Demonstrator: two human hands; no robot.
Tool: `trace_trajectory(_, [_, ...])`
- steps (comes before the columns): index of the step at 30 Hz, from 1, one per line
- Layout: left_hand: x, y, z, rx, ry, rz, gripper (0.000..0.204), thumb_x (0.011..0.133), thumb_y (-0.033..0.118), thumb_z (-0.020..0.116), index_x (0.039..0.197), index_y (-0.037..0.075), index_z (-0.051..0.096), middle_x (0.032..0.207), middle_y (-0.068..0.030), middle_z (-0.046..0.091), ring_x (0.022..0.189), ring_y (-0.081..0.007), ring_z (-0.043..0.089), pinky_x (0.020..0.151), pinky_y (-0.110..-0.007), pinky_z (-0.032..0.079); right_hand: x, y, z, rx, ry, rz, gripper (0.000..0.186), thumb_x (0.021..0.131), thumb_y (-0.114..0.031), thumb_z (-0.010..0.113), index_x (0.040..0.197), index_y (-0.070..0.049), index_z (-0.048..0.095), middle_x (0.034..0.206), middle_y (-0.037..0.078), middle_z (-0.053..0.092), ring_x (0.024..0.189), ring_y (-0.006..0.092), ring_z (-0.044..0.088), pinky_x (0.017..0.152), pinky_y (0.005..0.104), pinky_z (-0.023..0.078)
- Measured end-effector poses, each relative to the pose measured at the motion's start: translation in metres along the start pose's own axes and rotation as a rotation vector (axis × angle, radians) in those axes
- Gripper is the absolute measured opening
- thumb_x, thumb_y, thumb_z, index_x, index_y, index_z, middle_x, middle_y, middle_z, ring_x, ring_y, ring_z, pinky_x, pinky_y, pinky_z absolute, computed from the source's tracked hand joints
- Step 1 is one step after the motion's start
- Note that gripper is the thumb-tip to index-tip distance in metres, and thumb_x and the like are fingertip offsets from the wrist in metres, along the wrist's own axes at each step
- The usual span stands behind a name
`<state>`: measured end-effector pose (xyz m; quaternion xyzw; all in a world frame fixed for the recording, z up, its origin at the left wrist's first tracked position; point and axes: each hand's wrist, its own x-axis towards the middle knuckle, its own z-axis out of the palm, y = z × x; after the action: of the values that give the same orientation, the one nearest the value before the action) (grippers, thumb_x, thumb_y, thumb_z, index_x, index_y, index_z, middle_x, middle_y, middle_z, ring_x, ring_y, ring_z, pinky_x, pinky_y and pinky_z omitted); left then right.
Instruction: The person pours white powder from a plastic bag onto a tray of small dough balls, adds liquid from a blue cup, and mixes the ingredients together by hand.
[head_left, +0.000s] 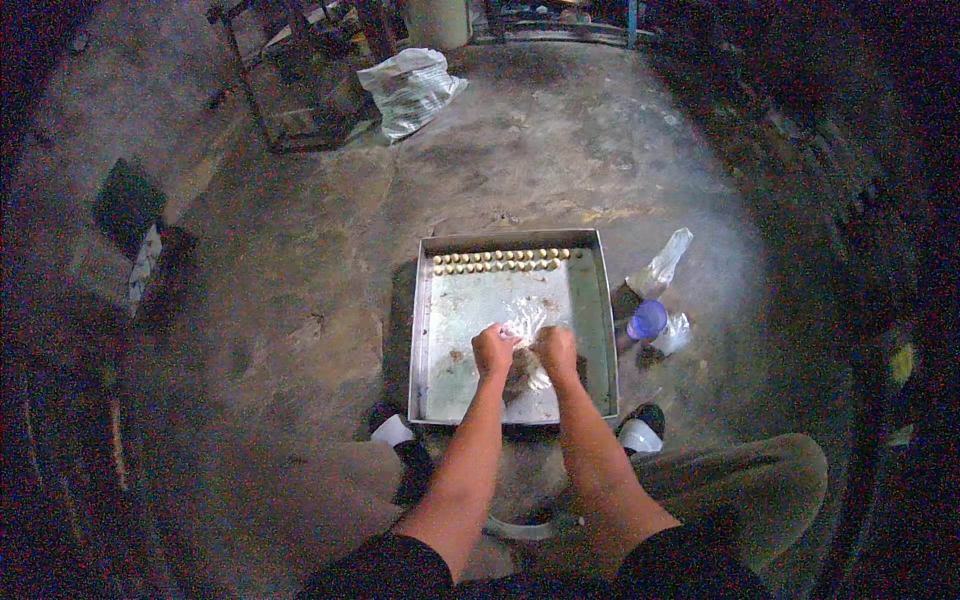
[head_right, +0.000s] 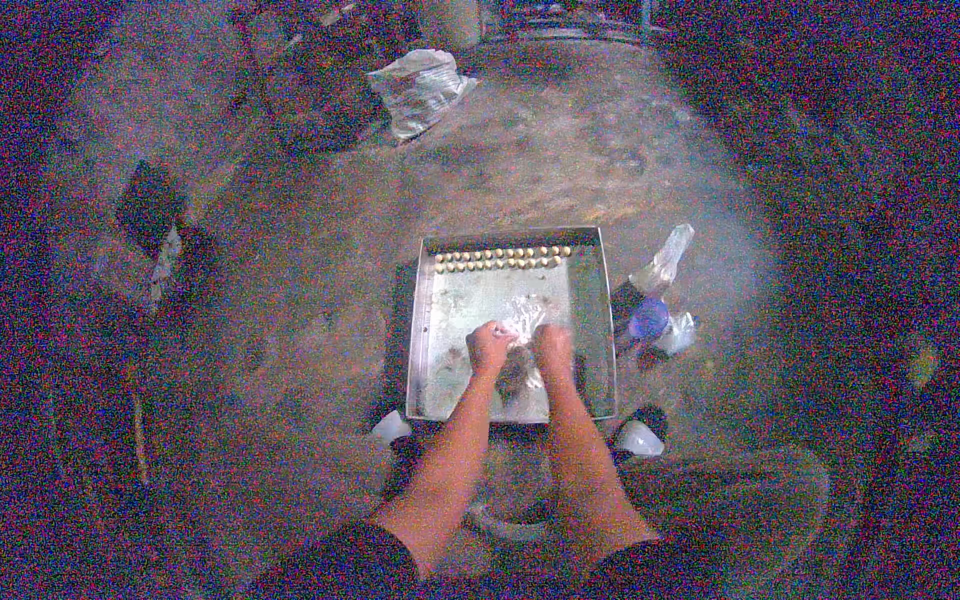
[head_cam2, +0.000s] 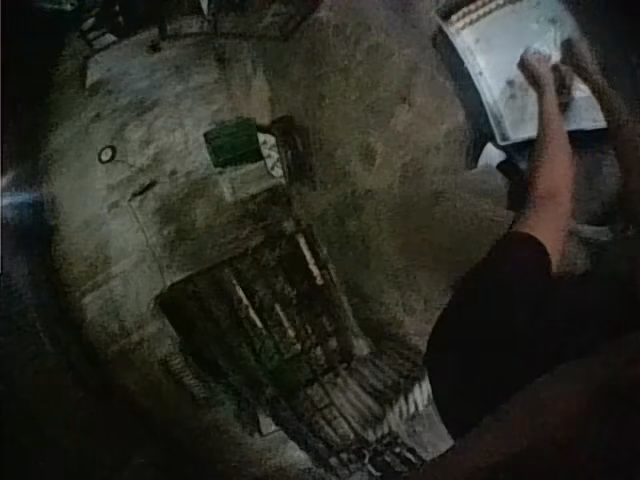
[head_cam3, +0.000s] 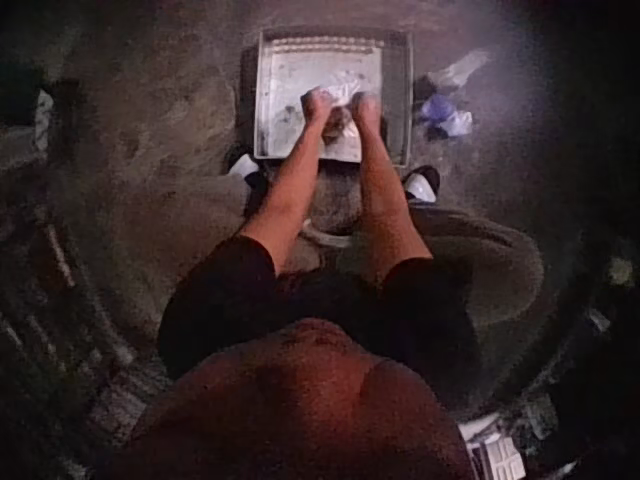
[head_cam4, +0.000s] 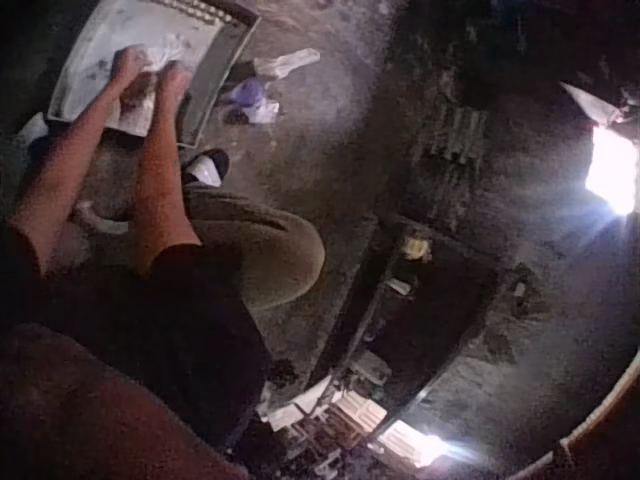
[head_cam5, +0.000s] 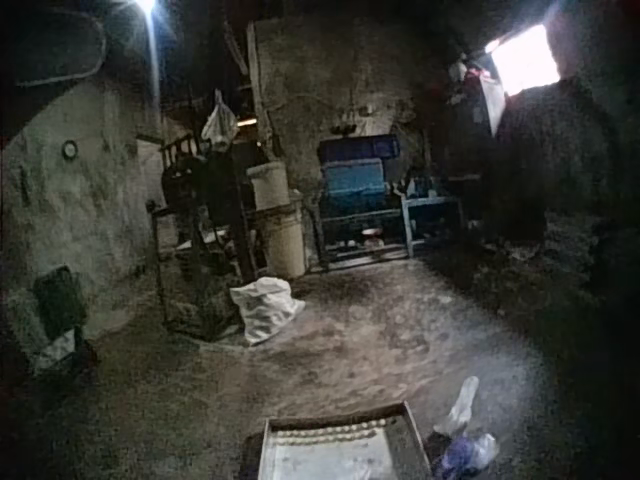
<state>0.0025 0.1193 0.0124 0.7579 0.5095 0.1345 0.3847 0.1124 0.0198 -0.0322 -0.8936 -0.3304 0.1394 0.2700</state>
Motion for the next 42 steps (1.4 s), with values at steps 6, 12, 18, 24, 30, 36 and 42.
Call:
trace_trajectory(6, [0.005, -0.034, 0.004, 0.115, 0.152, 0.173, 0.017, 0.077, 0.008, 0.069, 0.093, 0.003, 0.067, 0.097, -0.0205, 0.066, 0.090, -0.0384, 0.064, 0.079, -0.044, 0.051, 0.003, 0.019, -0.026, -0.035, -0.027, -0.063, 0.017, 0.070, -0.008, 0.070, 0.086, -0.003, 0.072, 0.081, 0.022, 0.068, 0.079, 0.0389, 0.067, 0.075, 0.0444, 0.054])
trace_trajectory(12, [-0.020, -0.074, 0.029, 0.366, 0.031, 0.220, 0.035, 0.080, 0.001, 0.060, 0.114, -0.002, 0.060, 0.118, -0.0261, 0.052, 0.115, -0.0433, 0.049, 0.097, -0.046, 0.043, -0.023, -0.035, -0.009, -0.169, -0.153, 0.129, 0.026, 0.071, -0.005, 0.066, 0.096, 0.001, 0.068, 0.118, 0.029, 0.056, 0.103, 0.0426, 0.061, 0.088, 0.0452, 0.052])
trace_trajectory(18, [-0.003, -0.092, 0.037, -0.254, 0.253, -0.043, 0.022, 0.083, 0.005, 0.062, 0.104, 0.003, 0.069, 0.098, -0.0151, 0.072, 0.089, -0.0253, 0.069, 0.081, -0.036, 0.054, -0.055, -0.072, 0.035, -0.074, 0.032, 0.153, 0.058, 0.079, -0.024, 0.071, 0.124, 0.003, 0.046, 0.121, 0.025, 0.050, 0.114, 0.0427, 0.052, 0.089, 0.0457, 0.052])
trace_trajectory(24, [-0.063, -0.036, 0.001, -0.264, 0.188, -0.410, 0.017, 0.074, 0.011, 0.079, 0.089, 0.005, 0.073, 0.082, -0.0072, 0.074, 0.072, -0.0181, 0.070, 0.069, -0.031, 0.055, -0.067, -0.038, 0.039, -0.235, -0.107, -0.071, 0.053, 0.090, -0.027, 0.057, 0.137, -0.006, 0.043, 0.126, 0.023, 0.048, 0.110, 0.0409, 0.055, 0.078, 0.0473, 0.055])
trace_trajectory(30, [-0.060, -0.053, -0.022, -0.322, 0.299, -0.482, 0.020, 0.077, 0.017, 0.079, 0.086, 0.001, 0.071, 0.079, -0.0100, 0.073, 0.071, -0.0217, 0.069, 0.069, -0.034, 0.053, -0.076, -0.050, 0.044, -0.074, -0.177, -0.173, 0.027, 0.091, -0.024, 0.052, 0.110, -0.005, 0.057, 0.095, 0.020, 0.063, 0.079, 0.0408, 0.065, 0.067, 0.0499, 0.054])
trace_trajectory(36, [-0.066, -0.074, 0.000, -0.347, 0.264, -0.476, 0.020, 0.081, 0.010, 0.071, 0.098, 0.001, 0.069, 0.096, -0.0141, 0.072, 0.086, -0.0257, 0.070, 0.077, -0.036, 0.053, -0.070, -0.037, 0.030, 0.073, -0.132, -0.214, 0.027, 0.092, -0.022, 0.048, 0.106, 0.000, 0.057, 0.100, 0.024, 0.064, 0.085, 0.0424, 0.065, 0.076, 0.0483, 0.053])
trace_trajectory(42, [-0.079, -0.062, 0.021, -0.200, 0.338, -0.295, 0.020, 0.081, 0.014, 0.071, 0.099, 0.006, 0.071, 0.097, -0.0160, 0.071, 0.091, -0.0326, 0.067, 0.078, -0.041, 0.053, -0.024, -0.040, -0.013, 0.220, -0.116, 0.015, 0.029, 0.091, -0.007, 0.044, 0.112, 0.002, 0.061, 0.091, 0.026, 0.064, 0.085, 0.0421, 0.063, 0.079, 0.0471, 0.051])
